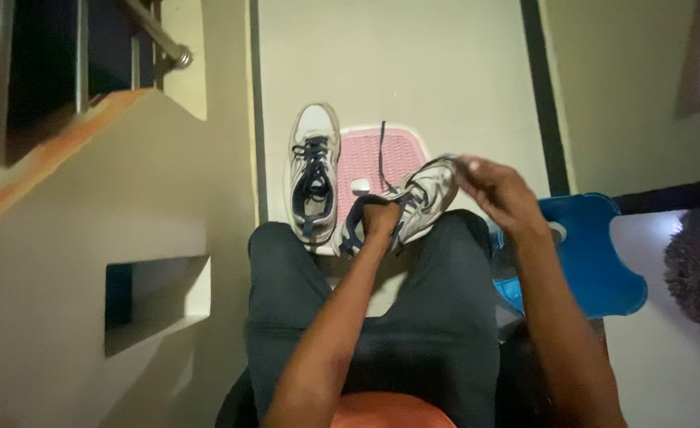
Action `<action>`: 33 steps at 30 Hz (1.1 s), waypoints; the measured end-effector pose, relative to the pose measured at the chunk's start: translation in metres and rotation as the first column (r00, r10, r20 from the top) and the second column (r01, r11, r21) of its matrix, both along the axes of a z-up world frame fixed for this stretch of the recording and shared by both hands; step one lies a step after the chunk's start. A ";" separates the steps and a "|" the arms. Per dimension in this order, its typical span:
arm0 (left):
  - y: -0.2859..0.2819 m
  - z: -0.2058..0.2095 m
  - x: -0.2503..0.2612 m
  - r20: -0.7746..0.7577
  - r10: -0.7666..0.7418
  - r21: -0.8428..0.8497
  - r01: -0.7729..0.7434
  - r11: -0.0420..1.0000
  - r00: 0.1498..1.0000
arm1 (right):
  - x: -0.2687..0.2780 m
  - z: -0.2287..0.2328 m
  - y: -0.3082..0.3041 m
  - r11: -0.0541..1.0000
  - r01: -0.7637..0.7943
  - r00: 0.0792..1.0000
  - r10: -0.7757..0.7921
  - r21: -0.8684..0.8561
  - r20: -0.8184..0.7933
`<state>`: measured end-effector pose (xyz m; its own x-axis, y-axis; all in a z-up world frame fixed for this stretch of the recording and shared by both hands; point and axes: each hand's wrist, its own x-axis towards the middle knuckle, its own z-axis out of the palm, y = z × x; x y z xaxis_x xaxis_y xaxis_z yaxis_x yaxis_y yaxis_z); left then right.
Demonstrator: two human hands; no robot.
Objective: The person sits on a low stool and removes a pair of white sneakers from a blue bin. They untie the laces on both shoes, remove the laces from the right shoe, and then re-lace the left shoe, tying the laces at the end.
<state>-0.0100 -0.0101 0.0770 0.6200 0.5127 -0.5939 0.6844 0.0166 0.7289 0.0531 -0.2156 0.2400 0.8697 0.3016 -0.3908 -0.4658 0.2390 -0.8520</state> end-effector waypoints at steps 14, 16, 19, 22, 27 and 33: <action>0.000 -0.007 0.000 -0.030 -0.017 0.003 0.017 1.000 0.999 | -0.059 -0.049 0.039 0.467 0.110 0.866 0.389 -0.878 0.315; -0.001 -0.011 0.000 0.079 0.012 -0.019 -0.010 1.000 0.997 | -0.058 -0.044 0.047 0.496 0.190 0.847 0.353 -0.847 0.397; 0.001 -0.017 0.008 0.078 -0.010 0.009 0.009 1.000 0.997 | -0.064 -0.032 0.056 0.523 0.283 0.822 0.300 -0.804 0.484; 0.004 -0.022 0.003 0.000 -0.006 0.007 0.006 1.000 1.000 | -0.072 -0.012 0.053 0.606 0.460 0.647 0.271 -0.649 0.712; 0.004 -0.020 0.006 -0.051 0.021 -0.008 -0.022 1.000 0.998 | -0.045 0.035 0.013 0.533 0.590 0.594 0.221 -0.606 0.773; 0.002 -0.017 0.010 -0.028 0.015 0.036 -0.014 0.999 1.000 | -0.019 0.015 0.009 0.664 0.222 0.879 0.180 -0.714 0.441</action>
